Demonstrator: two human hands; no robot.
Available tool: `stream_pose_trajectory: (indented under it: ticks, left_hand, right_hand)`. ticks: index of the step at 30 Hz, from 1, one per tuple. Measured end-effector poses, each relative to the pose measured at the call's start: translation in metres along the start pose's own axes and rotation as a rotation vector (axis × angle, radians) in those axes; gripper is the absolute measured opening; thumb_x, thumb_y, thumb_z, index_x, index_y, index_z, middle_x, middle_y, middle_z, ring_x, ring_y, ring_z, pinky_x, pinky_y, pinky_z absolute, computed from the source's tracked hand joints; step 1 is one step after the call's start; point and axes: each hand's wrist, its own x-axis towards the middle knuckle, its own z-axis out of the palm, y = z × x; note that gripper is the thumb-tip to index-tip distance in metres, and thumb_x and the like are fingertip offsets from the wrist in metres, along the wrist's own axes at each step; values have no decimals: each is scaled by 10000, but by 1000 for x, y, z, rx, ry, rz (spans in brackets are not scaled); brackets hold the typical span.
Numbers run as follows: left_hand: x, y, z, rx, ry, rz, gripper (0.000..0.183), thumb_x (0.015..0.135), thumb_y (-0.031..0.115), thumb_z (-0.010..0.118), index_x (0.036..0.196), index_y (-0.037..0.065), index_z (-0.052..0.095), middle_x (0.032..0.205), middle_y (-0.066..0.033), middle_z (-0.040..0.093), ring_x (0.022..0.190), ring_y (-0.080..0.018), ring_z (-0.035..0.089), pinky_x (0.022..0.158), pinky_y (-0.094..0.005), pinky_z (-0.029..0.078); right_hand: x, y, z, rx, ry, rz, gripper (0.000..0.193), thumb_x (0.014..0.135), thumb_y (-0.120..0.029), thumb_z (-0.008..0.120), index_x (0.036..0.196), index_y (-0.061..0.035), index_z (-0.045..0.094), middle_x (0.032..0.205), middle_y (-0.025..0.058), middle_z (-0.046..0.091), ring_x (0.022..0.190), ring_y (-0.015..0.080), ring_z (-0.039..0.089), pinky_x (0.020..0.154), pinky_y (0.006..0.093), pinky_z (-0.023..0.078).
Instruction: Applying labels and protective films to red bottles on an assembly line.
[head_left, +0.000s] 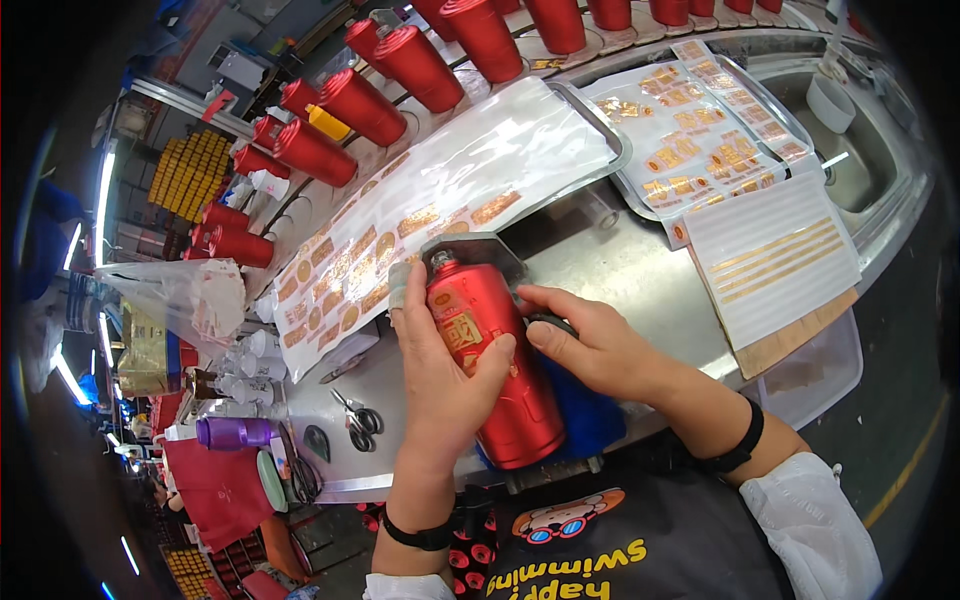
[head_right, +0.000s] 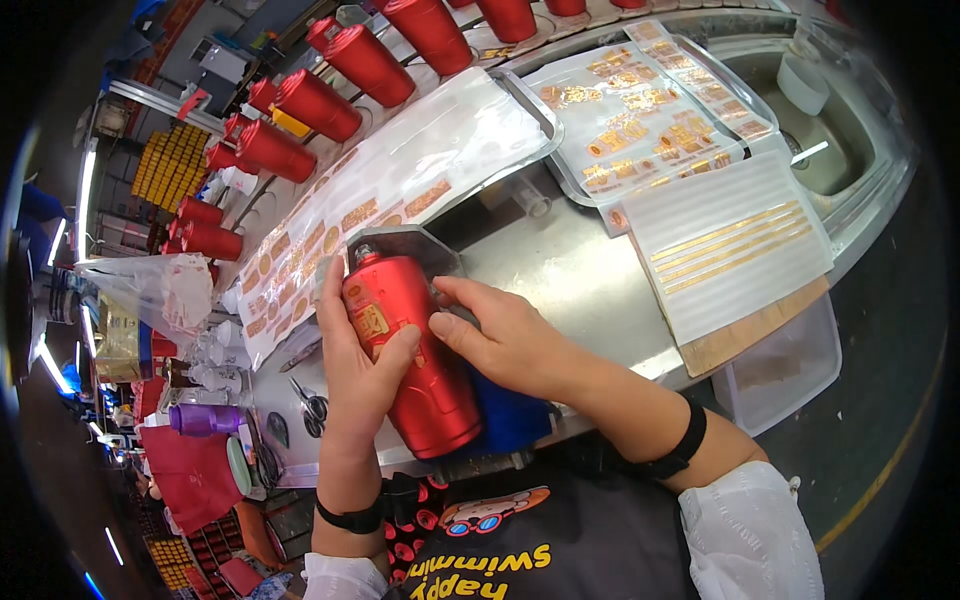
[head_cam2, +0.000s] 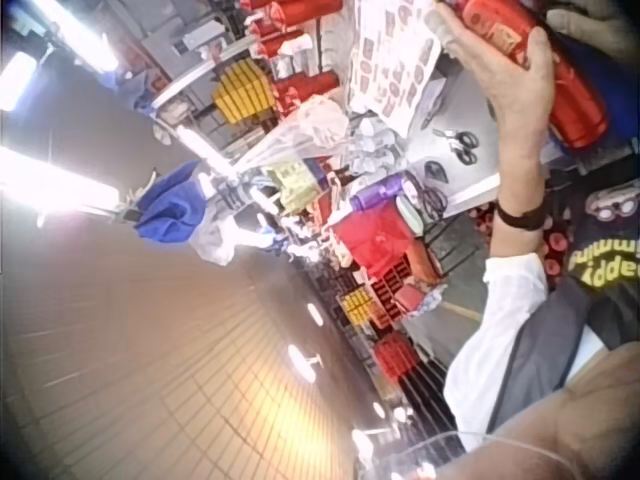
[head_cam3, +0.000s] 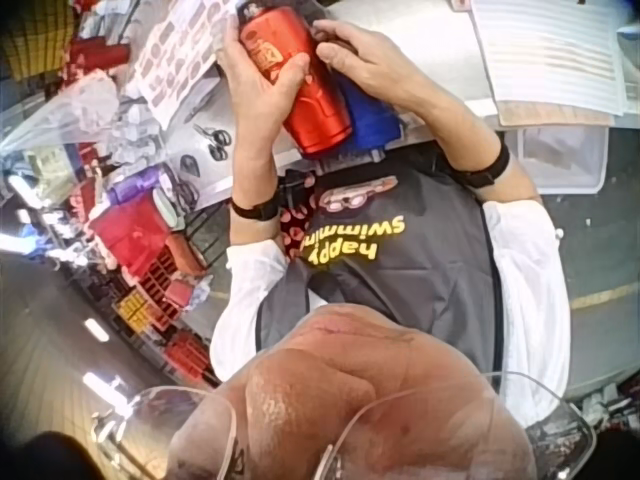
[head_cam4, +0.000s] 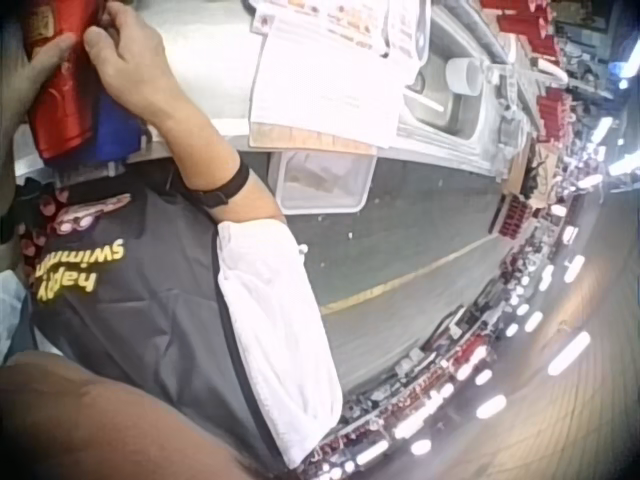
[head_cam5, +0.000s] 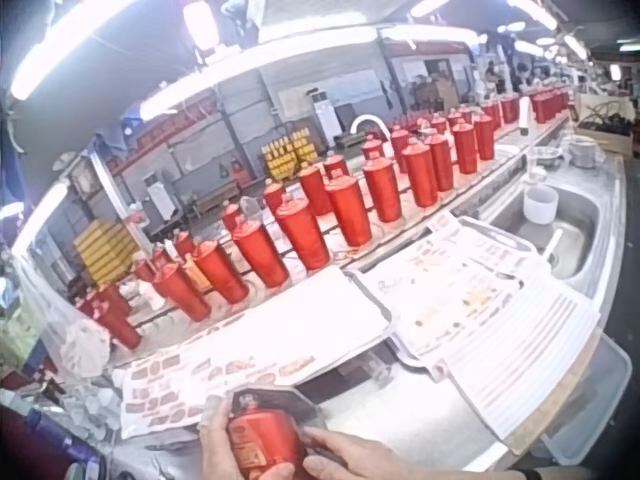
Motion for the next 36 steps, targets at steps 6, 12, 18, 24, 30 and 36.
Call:
stream_pose_trajectory:
  ticks: [6,12,18,24,30,36]
  left_hand:
    - [2,-1,4,-92,20,-53,852,742,190,710,1421,-42,251,1341,-260,351,1269,-386,373,1074,-429,298]
    - [-1,0,1,-46,23,1,875,733,197,714,1427,-44,237,1325,-272,358,1252,-403,381,1063,-440,306]
    - [-4,2,0,25,-2,39,906,715,190,727,1431,-44,225,1339,-288,345,1259,-422,369,1067,-449,301]
    - [-1,0,3,24,22,18,902,720,196,728,1428,-53,226,1341,-291,352,1272,-426,357,1073,-453,294]
    - [-7,4,-2,49,-16,113,936,717,213,728,1445,-38,196,1343,-296,355,1254,-446,359,1074,-471,279]
    - [-5,6,-1,82,-17,48,929,713,198,725,1446,-29,200,1345,-299,357,1242,-447,363,1071,-472,280]
  right_hand:
    - [0,0,0,0,13,-9,542,964,-333,520,1356,28,428,1262,206,561,1162,272,552,975,358,428]
    - [-1,0,1,41,26,-2,548,947,-346,536,1302,64,459,1253,259,552,1158,357,550,964,383,436]
    - [0,0,1,8,43,-35,547,947,-347,538,1297,66,457,1224,256,570,1128,354,568,941,385,449]
    - [-1,2,2,7,53,-52,544,949,-353,536,1298,58,460,1190,244,590,1088,344,588,917,379,460]
    - [-2,3,2,4,55,-55,524,949,-331,540,1301,49,462,1176,236,598,1084,328,593,915,371,461]
    - [-3,1,3,10,60,-59,510,947,-310,545,1303,46,464,1180,232,598,1099,325,588,927,369,455]
